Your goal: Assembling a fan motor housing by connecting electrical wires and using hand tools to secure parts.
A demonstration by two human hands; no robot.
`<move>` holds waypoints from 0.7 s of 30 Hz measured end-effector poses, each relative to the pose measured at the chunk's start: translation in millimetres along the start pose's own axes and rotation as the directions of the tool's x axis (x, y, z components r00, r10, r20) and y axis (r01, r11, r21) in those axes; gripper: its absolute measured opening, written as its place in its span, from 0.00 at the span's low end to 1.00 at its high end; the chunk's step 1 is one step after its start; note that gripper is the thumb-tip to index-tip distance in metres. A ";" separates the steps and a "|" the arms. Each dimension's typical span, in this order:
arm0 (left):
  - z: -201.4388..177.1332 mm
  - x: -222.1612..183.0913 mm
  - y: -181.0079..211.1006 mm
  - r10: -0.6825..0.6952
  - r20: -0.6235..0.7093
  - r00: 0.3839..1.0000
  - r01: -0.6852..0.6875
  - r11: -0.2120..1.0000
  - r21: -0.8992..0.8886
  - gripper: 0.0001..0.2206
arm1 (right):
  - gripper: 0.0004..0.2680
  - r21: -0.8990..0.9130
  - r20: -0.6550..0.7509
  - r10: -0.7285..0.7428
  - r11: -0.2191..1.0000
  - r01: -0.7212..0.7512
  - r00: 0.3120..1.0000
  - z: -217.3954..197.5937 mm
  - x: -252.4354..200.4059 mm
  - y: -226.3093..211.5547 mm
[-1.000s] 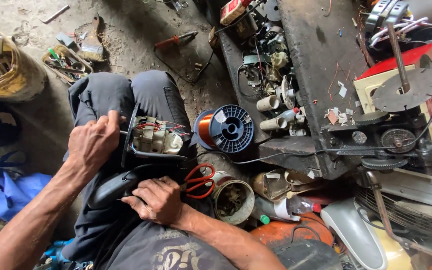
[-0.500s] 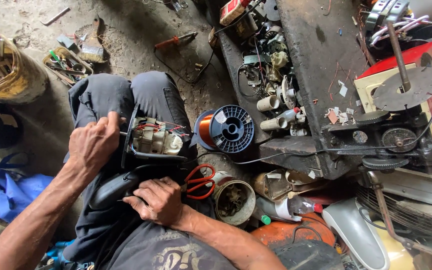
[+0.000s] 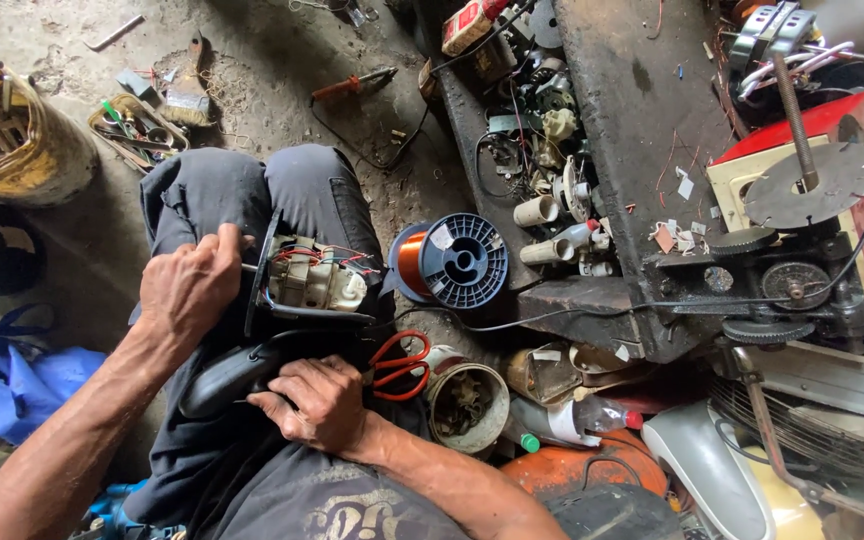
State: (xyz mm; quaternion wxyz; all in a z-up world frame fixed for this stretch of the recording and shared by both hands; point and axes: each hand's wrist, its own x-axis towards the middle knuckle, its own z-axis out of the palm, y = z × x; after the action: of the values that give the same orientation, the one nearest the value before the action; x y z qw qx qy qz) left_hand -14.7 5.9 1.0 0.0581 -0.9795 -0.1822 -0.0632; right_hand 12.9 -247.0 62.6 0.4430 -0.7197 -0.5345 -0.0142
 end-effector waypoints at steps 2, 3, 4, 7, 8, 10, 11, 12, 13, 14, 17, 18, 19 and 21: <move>-0.2 0.1 -0.1 0.001 0.001 1.000 -0.001 1.000 0.004 0.14 | 0.08 -0.004 0.002 0.006 1.000 -0.006 1.000 1.1 -1.5 0.3; -0.6 0.4 -0.3 0.002 0.011 1.000 -0.002 1.000 -0.001 0.14 | 0.08 -0.015 0.002 0.007 1.000 -0.007 1.000 1.4 -1.8 0.4; -1.1 1.4 -0.5 0.004 0.019 1.000 -0.004 1.000 -0.006 0.15 | 0.08 -0.026 0.001 0.007 1.000 -0.007 1.000 1.7 -1.7 0.9; -0.2 0.0 -0.3 0.002 0.000 1.000 -0.002 1.000 -0.008 0.15 | 0.08 -0.037 -0.005 0.018 0.999 -0.018 1.000 2.8 -2.2 0.6; 2.3 -0.3 -0.7 0.004 0.000 1.000 -0.004 1.000 -0.008 0.15 | 0.08 -0.038 -0.006 0.019 0.999 -0.019 1.000 3.3 -2.4 0.4; 7.4 -0.8 -1.7 -0.002 0.008 1.000 0.002 1.000 -0.013 0.14 | 0.09 -0.008 0.012 0.070 0.998 -0.069 0.998 4.7 -2.7 0.3; 7.6 -1.5 -1.7 -0.001 0.008 1.000 0.001 1.000 -0.013 0.14 | 0.09 -0.008 0.011 0.070 0.998 -0.069 0.998 4.3 -1.8 -0.2; 7.6 -2.2 -1.2 -0.005 -0.009 1.000 0.005 1.000 -0.015 0.13 | 0.09 -0.008 0.012 0.076 0.997 -0.076 0.997 3.5 -0.8 -0.5; 7.6 -2.9 -0.8 -0.008 -0.025 1.000 0.008 1.000 -0.017 0.13 | 0.09 -0.009 0.014 0.082 0.997 -0.082 0.997 2.6 0.2 -0.8; 6.4 -7.0 -1.5 -0.008 -0.025 1.000 0.007 1.000 -0.018 0.13 | 0.09 -0.010 0.014 0.083 0.997 -0.083 0.996 -3.1 1.8 -4.4; 0.4 -9.8 -6.0 0.006 -0.074 0.997 -0.008 0.999 -0.032 0.06 | 0.12 -0.027 0.071 0.095 0.995 -0.093 0.993 -30.9 13.5 -9.4; -2.2 -11.4 -6.1 0.010 -0.071 0.997 -0.009 1.000 0.019 0.07 | 0.11 -0.011 0.198 0.093 0.996 -0.093 0.976 -48.6 17.3 -9.5; -4.7 -13.1 -6.2 0.013 -0.068 0.998 -0.009 0.998 0.070 0.07 | 0.10 0.006 0.322 0.088 0.995 -0.095 0.943 -66.3 20.9 -10.2; -5.4 -16.8 -9.2 0.022 -0.079 0.997 -0.019 0.999 0.029 0.08 | 0.08 0.004 0.246 0.043 0.999 -0.045 0.968 -146.1 75.5 -14.9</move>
State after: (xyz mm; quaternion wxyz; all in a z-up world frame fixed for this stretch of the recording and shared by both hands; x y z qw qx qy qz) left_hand -34.2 7.8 4.7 0.0798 -0.9771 -0.1706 -0.0989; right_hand 99.8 -284.7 197.9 0.3769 -0.7255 -0.5692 0.0877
